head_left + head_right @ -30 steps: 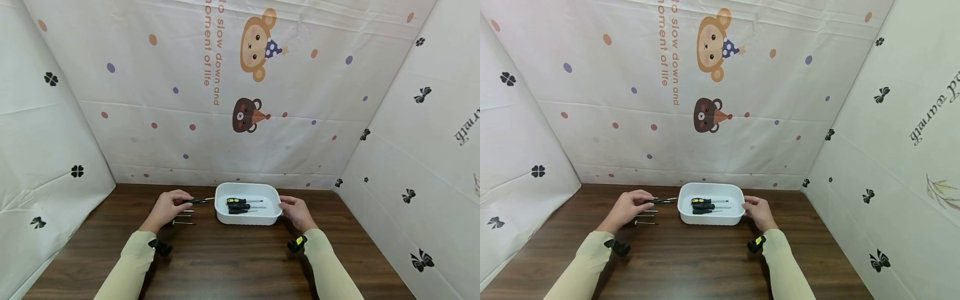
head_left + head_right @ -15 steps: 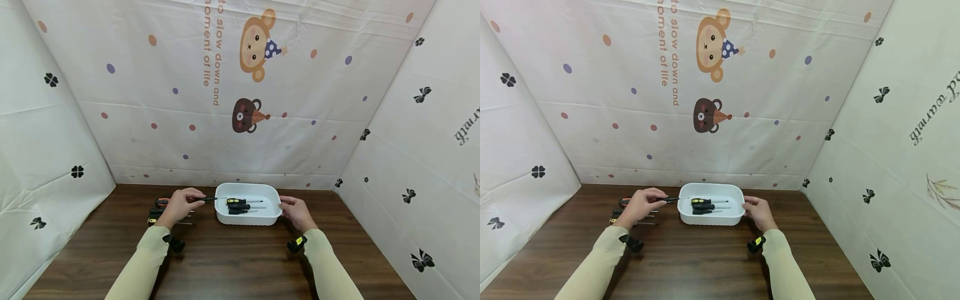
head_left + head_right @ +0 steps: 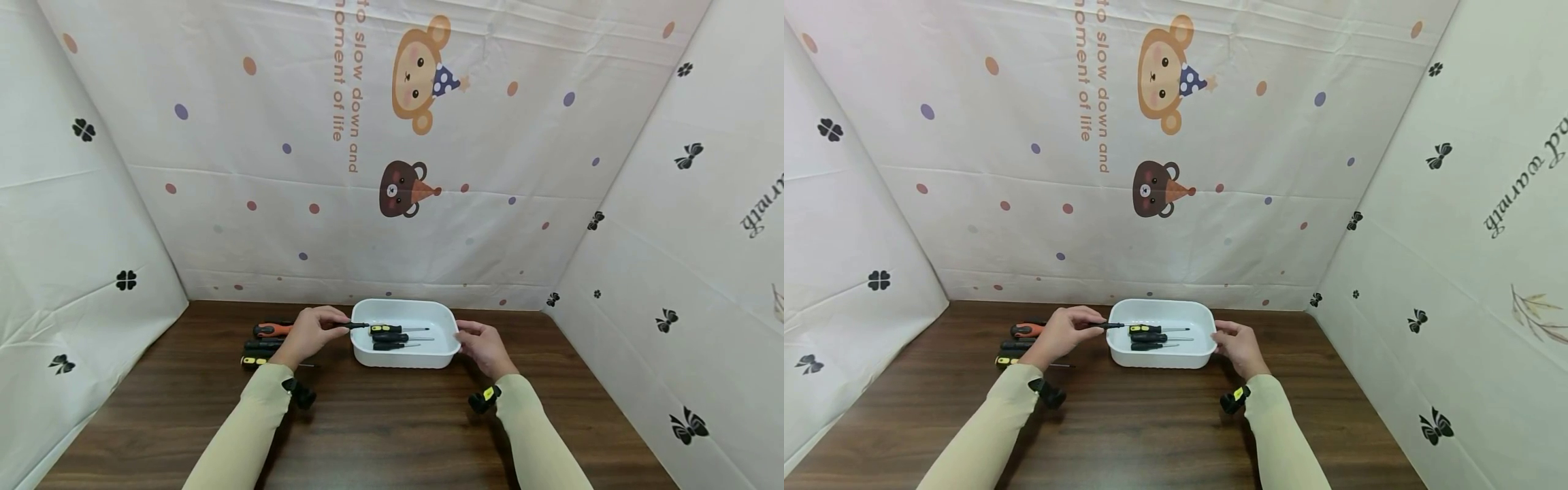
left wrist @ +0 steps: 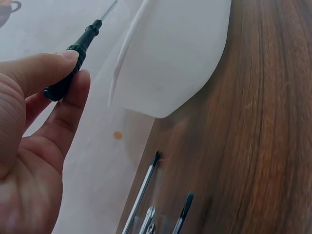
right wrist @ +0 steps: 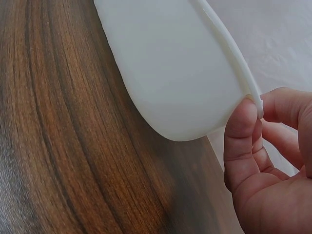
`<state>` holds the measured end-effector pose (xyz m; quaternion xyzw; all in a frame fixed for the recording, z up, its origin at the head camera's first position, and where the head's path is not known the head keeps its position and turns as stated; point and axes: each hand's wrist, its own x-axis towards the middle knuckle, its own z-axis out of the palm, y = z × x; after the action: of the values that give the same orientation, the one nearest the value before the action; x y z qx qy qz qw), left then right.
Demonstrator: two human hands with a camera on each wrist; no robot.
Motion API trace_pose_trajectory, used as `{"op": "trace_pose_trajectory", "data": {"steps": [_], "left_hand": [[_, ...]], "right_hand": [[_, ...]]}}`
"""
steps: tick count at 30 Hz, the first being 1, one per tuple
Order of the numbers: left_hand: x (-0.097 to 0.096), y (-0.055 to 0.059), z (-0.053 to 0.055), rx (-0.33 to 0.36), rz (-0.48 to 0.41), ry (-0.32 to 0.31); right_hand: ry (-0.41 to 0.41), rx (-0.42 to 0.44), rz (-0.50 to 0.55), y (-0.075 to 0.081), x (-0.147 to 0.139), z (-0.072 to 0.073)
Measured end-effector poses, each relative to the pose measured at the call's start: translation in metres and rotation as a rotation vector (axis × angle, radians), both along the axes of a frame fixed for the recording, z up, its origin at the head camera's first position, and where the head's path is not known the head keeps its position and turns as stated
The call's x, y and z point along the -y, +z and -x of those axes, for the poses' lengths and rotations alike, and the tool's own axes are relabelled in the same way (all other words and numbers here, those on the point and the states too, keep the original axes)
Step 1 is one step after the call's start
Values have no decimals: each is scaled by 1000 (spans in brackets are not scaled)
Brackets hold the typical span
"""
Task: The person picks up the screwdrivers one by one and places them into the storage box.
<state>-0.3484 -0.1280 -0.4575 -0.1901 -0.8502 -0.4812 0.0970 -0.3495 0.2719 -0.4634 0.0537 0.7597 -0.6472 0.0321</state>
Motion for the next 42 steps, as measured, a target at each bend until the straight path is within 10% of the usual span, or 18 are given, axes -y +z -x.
{"op": "trace_pose_trajectory", "data": {"steps": [24, 42], "left_hand": [[-39, 2, 18, 12, 30, -62], [-75, 5, 34, 28, 208, -113]], "right_hand": [[2, 11, 4, -3, -2, 3], [-10, -1, -14, -3, -1, 2]]}}
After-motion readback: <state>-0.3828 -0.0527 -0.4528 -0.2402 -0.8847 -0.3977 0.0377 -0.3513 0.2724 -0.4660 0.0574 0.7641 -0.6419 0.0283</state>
